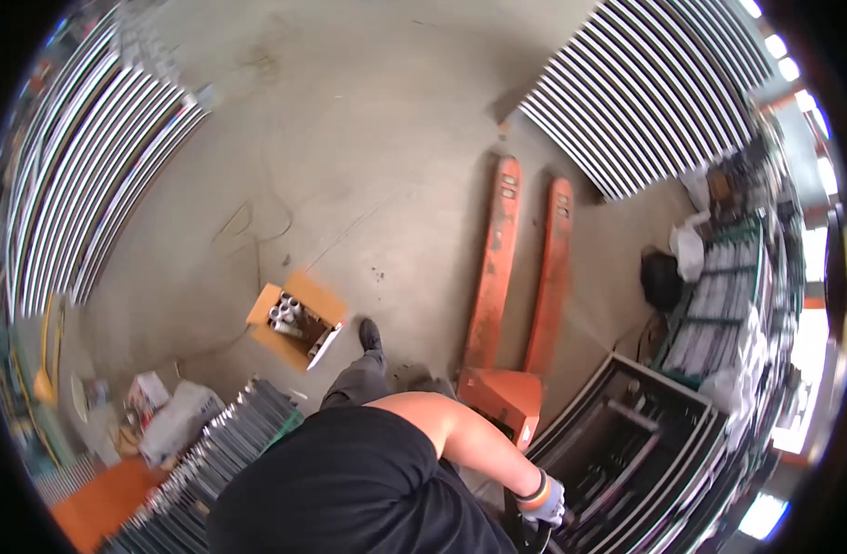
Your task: Assemble components of a metal frame using a power drill and screws at a workshop station.
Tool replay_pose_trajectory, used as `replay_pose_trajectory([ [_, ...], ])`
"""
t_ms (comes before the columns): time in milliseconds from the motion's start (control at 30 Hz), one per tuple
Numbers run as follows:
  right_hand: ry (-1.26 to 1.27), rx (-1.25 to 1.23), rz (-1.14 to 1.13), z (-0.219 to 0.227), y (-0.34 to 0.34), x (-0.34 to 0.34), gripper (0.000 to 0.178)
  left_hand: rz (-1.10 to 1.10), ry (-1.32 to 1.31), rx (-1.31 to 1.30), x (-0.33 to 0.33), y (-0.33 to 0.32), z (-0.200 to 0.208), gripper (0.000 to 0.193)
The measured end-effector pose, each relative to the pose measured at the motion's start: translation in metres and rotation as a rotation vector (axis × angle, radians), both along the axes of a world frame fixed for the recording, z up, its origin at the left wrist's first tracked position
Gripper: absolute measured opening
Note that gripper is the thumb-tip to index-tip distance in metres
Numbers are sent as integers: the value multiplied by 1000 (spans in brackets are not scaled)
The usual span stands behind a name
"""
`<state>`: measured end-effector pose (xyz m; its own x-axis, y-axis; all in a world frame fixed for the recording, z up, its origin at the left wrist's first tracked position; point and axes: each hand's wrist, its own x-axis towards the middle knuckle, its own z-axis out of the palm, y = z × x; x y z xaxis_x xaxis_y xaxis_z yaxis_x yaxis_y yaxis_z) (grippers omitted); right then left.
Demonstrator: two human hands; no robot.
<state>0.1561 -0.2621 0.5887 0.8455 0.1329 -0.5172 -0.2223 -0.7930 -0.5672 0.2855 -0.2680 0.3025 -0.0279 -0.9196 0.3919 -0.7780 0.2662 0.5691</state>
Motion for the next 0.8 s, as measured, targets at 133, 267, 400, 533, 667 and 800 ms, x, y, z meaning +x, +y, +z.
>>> replay_pose_trajectory([
  [133, 133, 102, -117, -61, -8, 29, 35, -79, 161, 33, 16, 48, 5, 41],
  [267, 1081, 29, -732, -141, -127, -87, 33, -266, 53, 68, 39, 82, 15, 45],
  [400, 1106, 18, -650, -164, -143, -134, 32, -371, -17, 251, 95, 124, -7, 29],
  [533, 896, -1, -626, -162, -137, -185, 27, 39, 176, 460, 198, 207, -69, 24],
  [667, 563, -198, -805, -162, -95, -190, 19, 458, 393, 588, 298, 314, -126, 33],
  [800, 292, -529, -948, -156, -3, -209, 24, 666, 339, 1004, 366, 436, -189, 42],
])
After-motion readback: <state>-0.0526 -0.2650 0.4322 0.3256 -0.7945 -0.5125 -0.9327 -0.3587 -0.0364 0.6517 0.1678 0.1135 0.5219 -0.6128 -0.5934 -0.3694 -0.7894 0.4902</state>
